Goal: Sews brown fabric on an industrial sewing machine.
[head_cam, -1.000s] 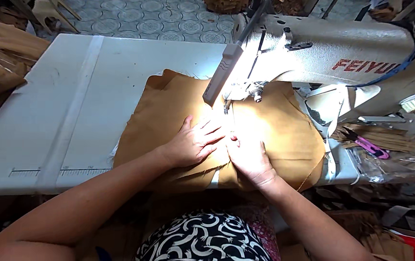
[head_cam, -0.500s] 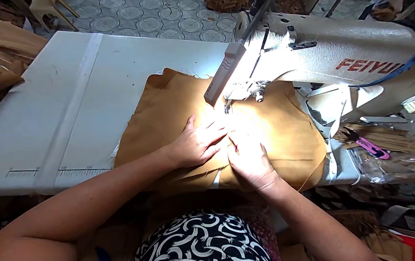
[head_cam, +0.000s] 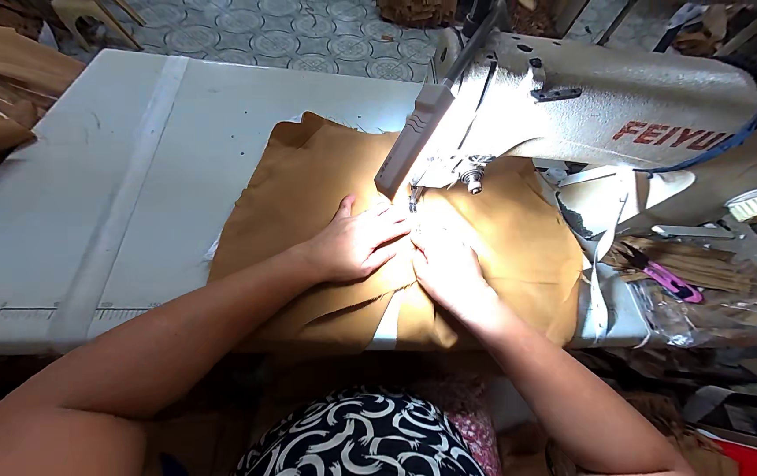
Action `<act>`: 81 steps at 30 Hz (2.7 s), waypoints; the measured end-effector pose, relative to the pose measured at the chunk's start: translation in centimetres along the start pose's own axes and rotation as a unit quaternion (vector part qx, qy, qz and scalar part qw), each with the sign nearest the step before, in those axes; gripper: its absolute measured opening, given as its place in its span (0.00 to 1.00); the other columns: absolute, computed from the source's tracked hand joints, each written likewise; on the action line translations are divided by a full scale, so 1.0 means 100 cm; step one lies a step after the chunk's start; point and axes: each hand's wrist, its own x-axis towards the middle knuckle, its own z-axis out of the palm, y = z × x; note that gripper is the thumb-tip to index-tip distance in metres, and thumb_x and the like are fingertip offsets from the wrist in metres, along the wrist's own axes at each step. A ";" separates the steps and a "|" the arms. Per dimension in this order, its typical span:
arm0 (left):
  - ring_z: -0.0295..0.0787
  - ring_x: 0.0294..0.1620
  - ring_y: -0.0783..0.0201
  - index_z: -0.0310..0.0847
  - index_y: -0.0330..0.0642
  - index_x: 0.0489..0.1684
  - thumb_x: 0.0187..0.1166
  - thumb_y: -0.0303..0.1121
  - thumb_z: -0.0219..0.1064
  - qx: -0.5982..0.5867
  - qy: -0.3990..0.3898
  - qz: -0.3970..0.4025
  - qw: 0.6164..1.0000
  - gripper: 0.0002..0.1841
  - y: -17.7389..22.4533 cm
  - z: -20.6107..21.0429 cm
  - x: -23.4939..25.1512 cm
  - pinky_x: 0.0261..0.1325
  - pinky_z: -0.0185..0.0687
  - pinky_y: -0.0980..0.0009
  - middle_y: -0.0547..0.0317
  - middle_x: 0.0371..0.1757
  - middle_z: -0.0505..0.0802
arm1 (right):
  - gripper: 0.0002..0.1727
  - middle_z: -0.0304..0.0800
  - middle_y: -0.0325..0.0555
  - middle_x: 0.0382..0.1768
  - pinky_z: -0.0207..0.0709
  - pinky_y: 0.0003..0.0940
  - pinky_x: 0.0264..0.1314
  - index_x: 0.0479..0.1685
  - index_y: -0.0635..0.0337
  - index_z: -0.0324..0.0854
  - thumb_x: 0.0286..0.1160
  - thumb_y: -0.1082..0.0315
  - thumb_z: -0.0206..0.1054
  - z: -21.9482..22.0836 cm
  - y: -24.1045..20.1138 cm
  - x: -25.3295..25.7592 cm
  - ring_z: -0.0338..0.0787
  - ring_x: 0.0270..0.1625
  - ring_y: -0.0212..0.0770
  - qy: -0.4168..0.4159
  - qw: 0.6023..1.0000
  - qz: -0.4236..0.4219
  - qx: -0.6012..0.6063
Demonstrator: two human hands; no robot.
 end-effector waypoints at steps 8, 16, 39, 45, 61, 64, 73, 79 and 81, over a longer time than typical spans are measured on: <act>0.64 0.91 0.49 0.82 0.55 0.76 0.87 0.52 0.46 -0.015 -0.012 0.007 1.000 0.27 -0.046 0.000 0.024 0.84 0.38 0.20 0.61 0.82 0.82 | 0.12 0.92 0.61 0.45 0.83 0.60 0.54 0.46 0.67 0.92 0.76 0.73 0.63 0.011 0.026 0.027 0.92 0.52 0.61 0.110 0.988 -0.098 0.045; 0.62 0.91 0.51 0.81 0.56 0.77 0.81 0.49 0.47 -0.002 -0.055 0.030 0.998 0.28 -0.050 -0.012 0.029 0.83 0.40 0.20 0.63 0.82 0.81 | 0.11 0.86 0.54 0.30 0.80 0.55 0.36 0.36 0.63 0.84 0.82 0.65 0.64 0.001 0.023 0.024 0.89 0.36 0.54 0.070 0.994 -0.025 0.077; 0.87 0.64 0.61 0.80 0.31 0.61 0.84 0.22 0.49 -0.222 0.173 -0.222 0.933 0.16 0.039 -0.004 -0.005 0.73 0.78 0.62 0.46 0.59 0.91 | 0.10 0.88 0.61 0.38 0.80 0.61 0.43 0.42 0.66 0.85 0.81 0.66 0.66 0.001 0.006 0.011 0.90 0.44 0.61 0.070 0.994 0.026 0.077; 0.46 0.96 0.43 0.68 0.52 0.89 0.90 0.43 0.49 -0.066 -0.023 -0.186 0.980 0.27 0.010 -0.014 -0.018 0.90 0.32 0.33 0.53 0.92 0.67 | 0.16 0.89 0.65 0.44 0.81 0.63 0.48 0.57 0.68 0.84 0.89 0.64 0.58 -0.004 0.006 0.009 0.91 0.50 0.64 0.054 0.996 0.035 0.059; 0.31 0.97 0.37 0.78 0.61 0.81 0.88 0.64 0.33 0.052 -0.119 -0.087 0.988 0.35 0.013 -0.011 -0.027 0.81 0.23 0.17 0.64 0.97 0.57 | 0.20 0.89 0.64 0.41 0.79 0.63 0.42 0.52 0.67 0.85 0.91 0.58 0.53 -0.005 0.000 0.012 0.91 0.47 0.64 0.063 0.998 0.021 0.006; 0.31 0.97 0.35 0.88 0.57 0.66 0.89 0.63 0.33 0.047 -0.129 -0.053 0.989 0.35 0.001 -0.016 -0.026 0.80 0.24 0.15 0.64 0.97 0.57 | 0.17 0.88 0.64 0.40 0.80 0.63 0.42 0.57 0.66 0.81 0.91 0.61 0.55 -0.011 -0.007 0.011 0.91 0.46 0.65 0.034 0.997 0.061 0.017; 0.73 0.84 0.45 0.89 0.45 0.66 0.90 0.49 0.45 0.022 -0.013 0.004 1.000 0.27 0.044 -0.008 -0.018 0.79 0.49 0.21 0.52 0.76 0.87 | 0.14 0.87 0.62 0.37 0.80 0.62 0.39 0.47 0.67 0.82 0.83 0.62 0.65 -0.013 -0.007 0.011 0.90 0.42 0.62 0.039 0.991 0.091 0.093; 0.81 0.76 0.47 0.87 0.43 0.65 0.84 0.36 0.53 0.000 0.130 -0.109 0.986 0.20 0.040 0.018 -0.018 0.78 0.65 0.36 0.50 0.67 0.90 | 0.13 0.86 0.61 0.33 0.80 0.58 0.35 0.48 0.67 0.82 0.85 0.63 0.65 -0.009 -0.001 0.006 0.90 0.38 0.60 0.073 0.995 0.053 0.053; 0.53 0.95 0.45 0.72 0.60 0.86 0.87 0.42 0.49 0.010 0.032 -0.135 0.990 0.27 0.038 0.008 -0.020 0.82 0.37 0.20 0.61 0.88 0.74 | 0.13 0.87 0.61 0.33 0.81 0.57 0.35 0.49 0.68 0.83 0.86 0.64 0.62 -0.006 0.000 0.005 0.91 0.38 0.60 0.102 0.994 0.035 0.027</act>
